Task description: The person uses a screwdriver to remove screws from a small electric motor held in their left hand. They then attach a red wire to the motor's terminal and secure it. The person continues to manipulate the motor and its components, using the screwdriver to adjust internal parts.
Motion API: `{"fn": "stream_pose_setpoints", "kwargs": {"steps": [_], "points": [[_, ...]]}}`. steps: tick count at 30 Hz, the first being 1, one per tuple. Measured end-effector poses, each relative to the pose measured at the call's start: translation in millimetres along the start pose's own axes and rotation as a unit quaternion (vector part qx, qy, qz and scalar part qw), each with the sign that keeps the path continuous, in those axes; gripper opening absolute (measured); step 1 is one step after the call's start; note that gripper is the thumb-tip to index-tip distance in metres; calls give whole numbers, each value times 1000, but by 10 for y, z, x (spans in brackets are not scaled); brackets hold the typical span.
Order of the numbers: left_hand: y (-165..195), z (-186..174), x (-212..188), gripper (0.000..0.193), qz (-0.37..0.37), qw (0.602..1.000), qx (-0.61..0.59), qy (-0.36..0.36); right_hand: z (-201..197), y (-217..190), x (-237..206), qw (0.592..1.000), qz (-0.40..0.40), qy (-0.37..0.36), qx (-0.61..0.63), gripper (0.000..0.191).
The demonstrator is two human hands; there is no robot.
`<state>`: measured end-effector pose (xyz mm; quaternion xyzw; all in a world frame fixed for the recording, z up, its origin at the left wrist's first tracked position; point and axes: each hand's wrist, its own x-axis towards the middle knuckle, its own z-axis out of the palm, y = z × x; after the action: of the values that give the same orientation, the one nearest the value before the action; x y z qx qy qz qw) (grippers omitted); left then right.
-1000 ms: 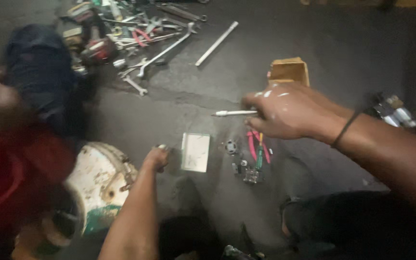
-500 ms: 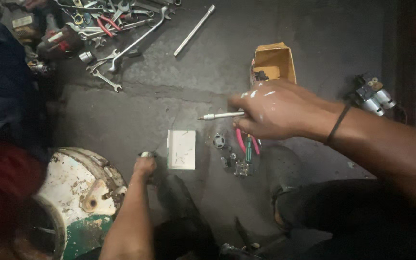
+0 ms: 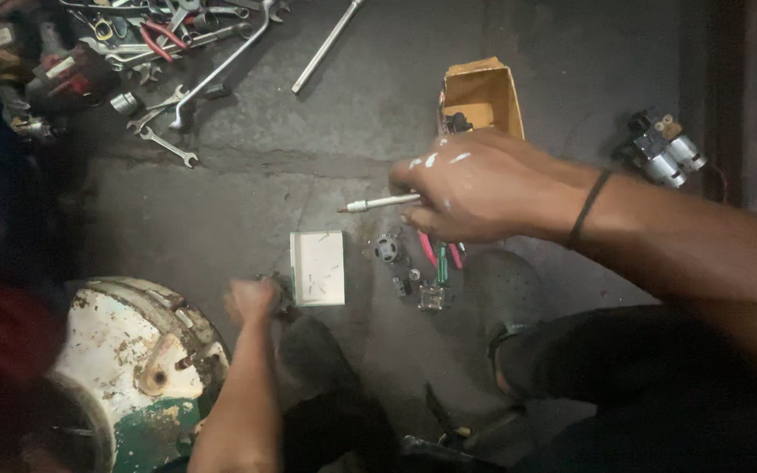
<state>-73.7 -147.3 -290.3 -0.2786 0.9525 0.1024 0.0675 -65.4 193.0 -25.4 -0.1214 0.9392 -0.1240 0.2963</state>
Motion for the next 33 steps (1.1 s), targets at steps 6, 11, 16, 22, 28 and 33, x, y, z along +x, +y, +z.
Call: {"fn": "stream_pose_setpoints", "kwargs": {"steps": [6, 11, 16, 22, 28, 33], "points": [[695, -45, -582, 50, 380, 921, -33, 82, 5, -13, -30, 1000, -19, 16, 7, 33], [1166, 140, -1032, 77, 450, 878, 22, -160, 51, 36, -73, 999, -23, 28, 3, 33], [1232, 216, -1075, 41, 409, 899, 32, -153, 111, 188, -187, 996, -39, 74, 12, 32], [1042, -137, -798, 33, 216, 898, -301, -237, 134, 312, -223, 993, -52, 98, 28, 31], [1005, -586, -738, 43, -13, 853, -379, -359, 97, 298, -275, 993, -47, 105, 14, 33], [1102, -1098, -754, 46, 105, 887, -304, -331, 39, 272, -293, 995, -33, 97, 18, 37]]}}
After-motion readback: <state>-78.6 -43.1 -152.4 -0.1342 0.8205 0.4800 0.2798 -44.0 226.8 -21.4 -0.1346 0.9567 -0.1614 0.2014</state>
